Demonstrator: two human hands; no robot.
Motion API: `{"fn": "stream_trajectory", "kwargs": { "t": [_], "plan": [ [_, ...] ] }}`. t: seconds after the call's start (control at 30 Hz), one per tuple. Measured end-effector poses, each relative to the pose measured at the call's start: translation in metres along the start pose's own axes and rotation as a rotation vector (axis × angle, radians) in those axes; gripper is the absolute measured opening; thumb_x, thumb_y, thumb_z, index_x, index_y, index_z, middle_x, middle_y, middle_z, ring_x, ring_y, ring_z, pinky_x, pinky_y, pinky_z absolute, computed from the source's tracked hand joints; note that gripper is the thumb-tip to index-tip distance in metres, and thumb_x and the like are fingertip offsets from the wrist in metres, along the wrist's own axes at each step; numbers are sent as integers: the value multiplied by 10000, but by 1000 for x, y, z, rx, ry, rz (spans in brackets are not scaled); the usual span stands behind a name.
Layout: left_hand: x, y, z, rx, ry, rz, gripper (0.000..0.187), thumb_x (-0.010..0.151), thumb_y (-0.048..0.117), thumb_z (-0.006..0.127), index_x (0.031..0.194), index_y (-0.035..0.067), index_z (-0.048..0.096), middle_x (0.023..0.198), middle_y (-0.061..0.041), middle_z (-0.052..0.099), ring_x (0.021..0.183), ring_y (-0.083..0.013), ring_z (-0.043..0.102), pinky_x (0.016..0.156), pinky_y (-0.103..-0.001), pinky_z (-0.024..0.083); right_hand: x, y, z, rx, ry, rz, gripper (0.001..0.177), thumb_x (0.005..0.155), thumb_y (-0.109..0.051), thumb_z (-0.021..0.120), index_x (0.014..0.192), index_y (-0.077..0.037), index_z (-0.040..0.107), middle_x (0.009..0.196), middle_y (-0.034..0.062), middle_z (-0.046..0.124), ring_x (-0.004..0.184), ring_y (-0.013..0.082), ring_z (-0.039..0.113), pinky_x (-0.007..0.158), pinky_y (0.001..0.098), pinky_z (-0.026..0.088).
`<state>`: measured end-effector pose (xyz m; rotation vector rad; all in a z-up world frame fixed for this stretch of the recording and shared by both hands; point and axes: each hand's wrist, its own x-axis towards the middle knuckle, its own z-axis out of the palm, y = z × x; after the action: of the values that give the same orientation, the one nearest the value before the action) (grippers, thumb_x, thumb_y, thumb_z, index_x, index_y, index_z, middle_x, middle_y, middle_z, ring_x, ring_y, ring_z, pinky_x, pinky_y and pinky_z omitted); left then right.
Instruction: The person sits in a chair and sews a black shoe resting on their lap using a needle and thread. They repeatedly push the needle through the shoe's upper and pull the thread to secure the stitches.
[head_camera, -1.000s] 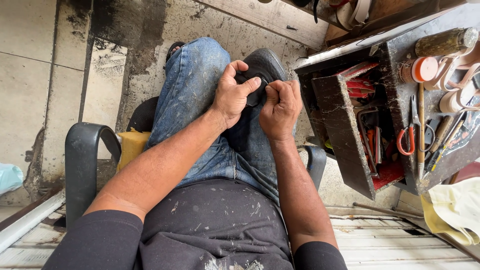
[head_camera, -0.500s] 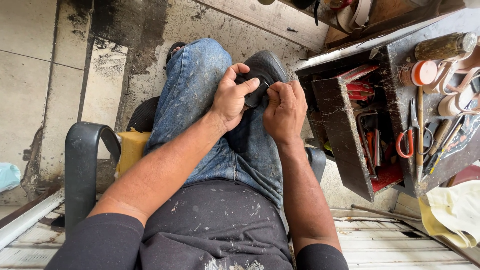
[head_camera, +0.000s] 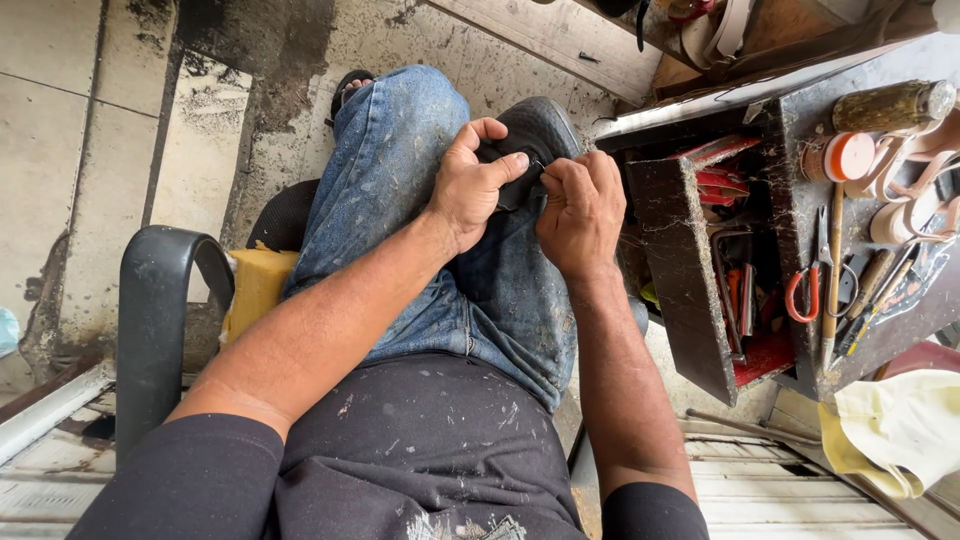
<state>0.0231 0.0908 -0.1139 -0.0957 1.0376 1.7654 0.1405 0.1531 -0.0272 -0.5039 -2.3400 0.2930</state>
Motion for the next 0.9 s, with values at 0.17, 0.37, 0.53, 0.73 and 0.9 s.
{"fn": "stream_trajectory", "kwargs": {
  "t": [0.17, 0.37, 0.53, 0.73, 0.9],
  "plan": [
    [1, 1, 1, 16, -9, 15, 437, 785, -21, 818, 1136, 130, 606, 911, -83, 574, 776, -172, 691, 624, -283, 663, -4, -1, 6, 28, 59, 18, 170, 1051, -202, 632, 933, -80, 648, 809, 93, 497, 671, 361, 551, 603, 440, 485],
    [3, 2, 1, 30, -10, 14, 446, 789, -16, 818, 1151, 136, 606, 898, -90, 597, 771, -176, 699, 624, -284, 665, -7, 2, 13, 32, 93, 35, 131, 1025, -178, 673, 935, -83, 666, 806, 93, 511, 667, 357, 562, 604, 443, 489],
    [-1, 5, 3, 49, -2, 9, 440, 785, -9, 825, 1140, 136, 609, 898, -95, 599, 770, -174, 694, 623, -286, 662, -8, 2, 14, 36, 106, 49, 127, 1020, -169, 680, 932, -78, 677, 801, 99, 519, 669, 372, 573, 616, 450, 498],
    [-1, 7, 7, 64, -5, 9, 432, 790, 3, 820, 1140, 142, 610, 902, -102, 606, 775, -178, 691, 622, -297, 664, -11, 2, 15, 41, 133, 63, 104, 1012, -147, 689, 932, -81, 682, 789, 99, 519, 660, 372, 576, 609, 442, 499],
    [-16, 20, 19, 3, 59, -63, 393, 752, 28, 798, 1071, 151, 605, 896, -99, 578, 751, -177, 650, 587, -284, 623, -16, -1, 13, 121, 127, 103, 80, 1001, -126, 718, 948, -68, 710, 798, 96, 536, 660, 342, 581, 609, 415, 503]
  ]
}}
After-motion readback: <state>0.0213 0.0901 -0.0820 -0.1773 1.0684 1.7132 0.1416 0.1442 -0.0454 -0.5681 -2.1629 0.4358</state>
